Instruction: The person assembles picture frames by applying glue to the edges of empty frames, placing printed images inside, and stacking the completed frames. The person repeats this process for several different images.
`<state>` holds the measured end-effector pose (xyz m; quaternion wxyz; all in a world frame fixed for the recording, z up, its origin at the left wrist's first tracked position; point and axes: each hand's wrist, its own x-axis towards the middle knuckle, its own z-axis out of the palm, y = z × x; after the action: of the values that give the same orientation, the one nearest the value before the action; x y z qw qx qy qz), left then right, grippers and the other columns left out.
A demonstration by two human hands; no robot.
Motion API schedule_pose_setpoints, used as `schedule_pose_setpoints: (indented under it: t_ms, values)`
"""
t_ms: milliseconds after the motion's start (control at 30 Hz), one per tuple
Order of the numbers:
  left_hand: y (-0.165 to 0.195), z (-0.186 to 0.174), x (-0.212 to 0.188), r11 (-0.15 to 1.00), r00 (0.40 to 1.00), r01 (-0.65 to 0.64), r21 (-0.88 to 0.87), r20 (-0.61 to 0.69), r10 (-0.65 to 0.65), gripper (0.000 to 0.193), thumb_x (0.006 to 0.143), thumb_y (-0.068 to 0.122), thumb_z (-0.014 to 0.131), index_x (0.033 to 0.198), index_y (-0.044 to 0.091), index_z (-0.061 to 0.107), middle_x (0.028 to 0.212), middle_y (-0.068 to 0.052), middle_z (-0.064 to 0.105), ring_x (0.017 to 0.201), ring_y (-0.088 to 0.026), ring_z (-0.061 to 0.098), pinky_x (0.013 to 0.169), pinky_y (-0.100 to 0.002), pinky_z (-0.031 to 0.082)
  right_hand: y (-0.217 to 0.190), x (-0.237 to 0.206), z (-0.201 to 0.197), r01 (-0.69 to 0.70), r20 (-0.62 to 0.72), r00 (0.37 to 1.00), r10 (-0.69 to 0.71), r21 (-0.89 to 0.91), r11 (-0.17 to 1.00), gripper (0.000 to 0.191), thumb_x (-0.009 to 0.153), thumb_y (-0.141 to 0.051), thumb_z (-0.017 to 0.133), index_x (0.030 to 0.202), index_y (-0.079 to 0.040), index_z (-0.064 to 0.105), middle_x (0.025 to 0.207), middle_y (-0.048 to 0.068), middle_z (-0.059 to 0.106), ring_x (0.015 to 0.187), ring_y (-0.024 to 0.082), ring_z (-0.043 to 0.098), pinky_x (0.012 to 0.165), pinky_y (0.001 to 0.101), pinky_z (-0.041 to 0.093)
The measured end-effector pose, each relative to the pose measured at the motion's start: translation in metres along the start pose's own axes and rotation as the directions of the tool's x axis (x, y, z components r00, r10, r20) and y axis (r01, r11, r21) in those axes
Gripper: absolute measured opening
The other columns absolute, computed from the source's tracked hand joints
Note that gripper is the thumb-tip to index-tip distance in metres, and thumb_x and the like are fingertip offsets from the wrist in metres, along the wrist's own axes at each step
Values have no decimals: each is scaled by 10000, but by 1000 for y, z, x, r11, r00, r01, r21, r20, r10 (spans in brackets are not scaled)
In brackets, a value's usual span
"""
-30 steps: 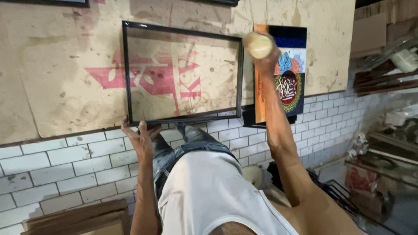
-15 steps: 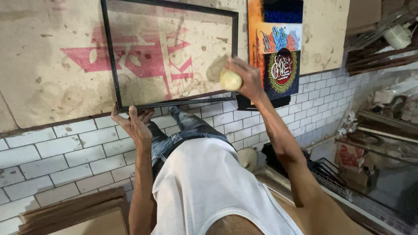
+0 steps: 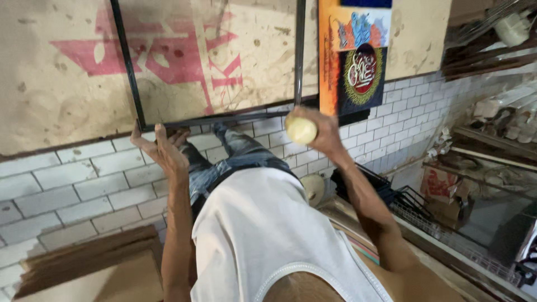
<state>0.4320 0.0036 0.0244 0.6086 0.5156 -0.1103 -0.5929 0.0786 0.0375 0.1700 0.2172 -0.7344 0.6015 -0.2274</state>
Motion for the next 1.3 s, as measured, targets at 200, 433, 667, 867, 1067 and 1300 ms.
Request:
schedule_pose_setpoints:
  t_ms: [200,433,667,867,1067,1300]
  values:
    - [-1,2,-4,998,998,40,45,-59,-38,688,1054,322,667,1534,167,199,1129,-179,622,793,-236,678,717,-393,665,23,40,-16,-282,81,956,282,-12,959,459,740,-107,918,1147,-7,731,999,143,784,960,196,788,838,332,615]
    - [14,10,-7,994,999,27,110,-26,-24,632,1076,361,596,1515,141,199,1093,-197,667,818,-259,740,722,-378,668,2,100,34,-223,228,958,175,202,954,589,749,-147,986,1235,23,699,1073,143,778,985,214,774,873,370,655]
    - [14,-1,-5,991,992,125,49,18,-126,651,1071,550,497,1473,126,210,1154,-273,622,894,-284,742,796,-398,670,-79,170,134,-319,403,913,70,595,738,561,805,-140,927,1257,41,650,1046,164,775,835,193,767,718,336,683]
    - [-6,-18,13,981,983,183,-58,16,-183,751,966,695,435,1438,163,192,1220,-257,608,920,-336,769,796,-428,684,-126,204,204,-32,190,976,-106,607,794,537,826,-168,965,1230,16,663,1033,135,793,874,190,806,741,329,687]
    - [-12,-20,14,975,979,199,-97,-16,-202,670,1014,561,497,1434,132,200,1209,-247,568,889,-333,749,778,-443,675,-103,162,175,-364,312,931,189,799,478,502,791,-90,916,1187,58,645,976,136,739,743,198,753,627,329,668]
    - [-6,-6,7,992,991,128,-15,-32,-129,723,963,45,726,1457,128,205,1119,-171,587,846,-253,701,779,-406,651,-1,75,73,-402,168,860,483,805,436,321,822,96,829,1084,67,646,856,114,699,709,210,714,645,406,686]
